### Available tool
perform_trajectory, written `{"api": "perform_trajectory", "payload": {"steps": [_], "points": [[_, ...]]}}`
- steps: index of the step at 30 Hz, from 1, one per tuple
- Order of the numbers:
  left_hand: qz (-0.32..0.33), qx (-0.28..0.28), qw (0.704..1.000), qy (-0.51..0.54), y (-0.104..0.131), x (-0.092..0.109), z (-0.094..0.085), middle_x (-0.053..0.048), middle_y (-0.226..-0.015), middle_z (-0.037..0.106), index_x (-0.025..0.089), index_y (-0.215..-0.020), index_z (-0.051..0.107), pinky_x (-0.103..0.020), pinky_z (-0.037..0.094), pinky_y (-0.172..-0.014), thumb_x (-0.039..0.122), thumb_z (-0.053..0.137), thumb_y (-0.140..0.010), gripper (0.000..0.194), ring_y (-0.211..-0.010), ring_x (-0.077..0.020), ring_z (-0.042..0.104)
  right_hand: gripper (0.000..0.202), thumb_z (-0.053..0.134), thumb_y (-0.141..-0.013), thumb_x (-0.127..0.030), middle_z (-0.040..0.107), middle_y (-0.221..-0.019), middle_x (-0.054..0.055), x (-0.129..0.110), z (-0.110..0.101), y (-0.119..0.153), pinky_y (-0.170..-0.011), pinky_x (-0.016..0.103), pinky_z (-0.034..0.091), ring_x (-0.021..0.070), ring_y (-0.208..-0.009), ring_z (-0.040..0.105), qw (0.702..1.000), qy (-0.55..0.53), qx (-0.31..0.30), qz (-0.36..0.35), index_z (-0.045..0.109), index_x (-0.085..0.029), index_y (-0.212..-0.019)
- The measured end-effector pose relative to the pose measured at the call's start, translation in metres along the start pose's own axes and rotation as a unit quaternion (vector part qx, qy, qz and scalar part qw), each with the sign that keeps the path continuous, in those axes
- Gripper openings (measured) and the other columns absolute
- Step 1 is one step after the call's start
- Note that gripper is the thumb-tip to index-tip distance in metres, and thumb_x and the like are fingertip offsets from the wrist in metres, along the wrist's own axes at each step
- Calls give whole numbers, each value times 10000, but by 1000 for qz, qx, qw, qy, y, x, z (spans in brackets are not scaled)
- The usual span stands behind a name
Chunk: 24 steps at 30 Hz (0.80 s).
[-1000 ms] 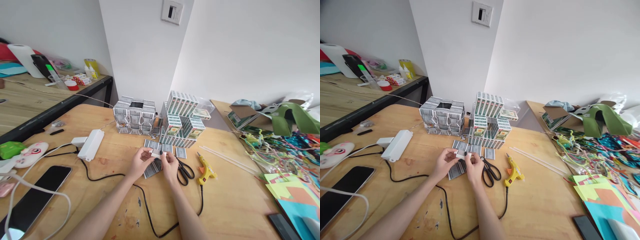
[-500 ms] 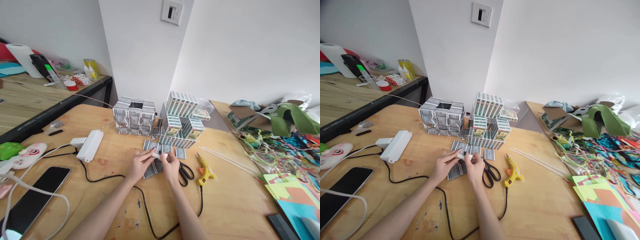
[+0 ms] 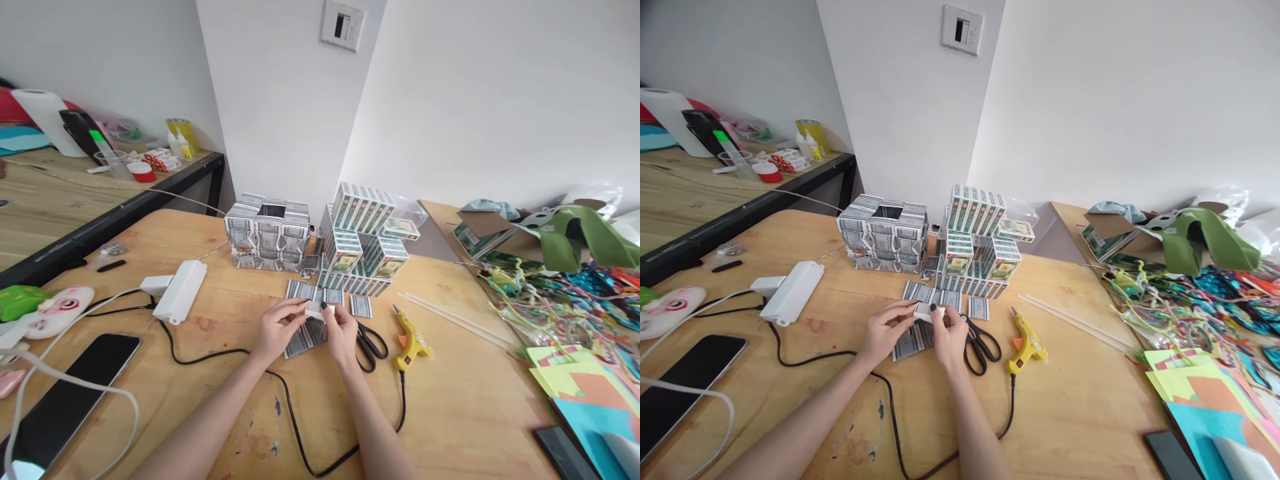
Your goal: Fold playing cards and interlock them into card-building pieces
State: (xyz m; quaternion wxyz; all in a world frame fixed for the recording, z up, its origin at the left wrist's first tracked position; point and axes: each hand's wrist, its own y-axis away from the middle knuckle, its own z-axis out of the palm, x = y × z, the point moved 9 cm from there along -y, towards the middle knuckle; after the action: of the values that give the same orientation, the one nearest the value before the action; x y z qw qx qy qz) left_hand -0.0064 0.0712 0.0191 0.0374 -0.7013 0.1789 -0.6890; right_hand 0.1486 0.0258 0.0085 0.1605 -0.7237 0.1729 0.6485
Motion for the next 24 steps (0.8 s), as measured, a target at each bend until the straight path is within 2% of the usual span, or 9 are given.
{"api": "perform_trajectory", "payload": {"steps": [3, 7, 9, 12, 17, 22, 24], "points": [[-26, -24, 999, 29, 0, -4, 4, -85, -1062, 626, 192, -921, 690, -256, 560, -510, 251, 640, -708, 227, -642, -125, 614, 308, 537, -742, -455, 333, -432, -83, -1, -1, -1, -375, 196, 270, 77, -378, 350, 1000, 20, 5, -8, 514, -170, -627], [-35, -56, 997, 47, 1, -5, 10, -89, -1115, 612, 203, -971, 677, -283, 575, -532, 247, 613, -735, 248, -540, -84, 583, 310, 553, -732, -459, 358, -455, -76, 0, -5, -3, -382, 193, 258, 75, -401, 353, 999, 42, 15, -23, 533, -164, -640], [-28, -61, 997, 48, 2, -3, 12, -91, -1128, 607, 204, -978, 674, -285, 579, -541, 248, 601, -745, 248, -562, -93, 595, 315, 544, -740, -463, 368, -450, -75, 1, -5, -3, -385, 194, 267, 75, -398, 362, 999, 39, 14, -23, 539, -161, -648], [-7, -56, 998, 40, 2, 0, 11, -92, -1129, 610, 202, -985, 672, -274, 578, -531, 251, 594, -750, 252, -606, -112, 617, 320, 526, -755, -469, 381, -425, -78, 1, -2, -2, -383, 196, 285, 77, -373, 370, 1000, 13, -3, -14, 549, -159, -678], [22, -46, 999, 20, 2, 4, 10, -99, -1128, 615, 194, -1012, 659, -268, 576, -524, 244, 590, -752, 274, -556, -95, 602, 343, 495, -774, -488, 417, -381, -73, 2, 1, 0, -371, 192, 290, 83, -343, 393, 999, -25, -26, -5, 552, -155, -716], [-10, -32, 998, 43, 1, -2, 7, -109, -1171, 588, 189, -1030, 649, -284, 575, -544, 261, 591, -748, 297, -541, -93, 594, 447, 391, -798, -552, 481, -393, -49, 12, 7, -3, -351, 193, 272, 81, -324, 360, 995, -85, -53, 17, 572, -143, -804], [-30, -19, 998, 57, 0, -7, 5, -113, -1185, 578, 182, -1035, 646, -292, 575, -547, 284, 591, -745, 313, -532, -95, 594, 436, 411, -781, -560, 504, -410, -37, 18, 11, -6, -348, 195, 284, 81, -326, 366, 989, -121, -66, 43, 563, -152, -742]]}}
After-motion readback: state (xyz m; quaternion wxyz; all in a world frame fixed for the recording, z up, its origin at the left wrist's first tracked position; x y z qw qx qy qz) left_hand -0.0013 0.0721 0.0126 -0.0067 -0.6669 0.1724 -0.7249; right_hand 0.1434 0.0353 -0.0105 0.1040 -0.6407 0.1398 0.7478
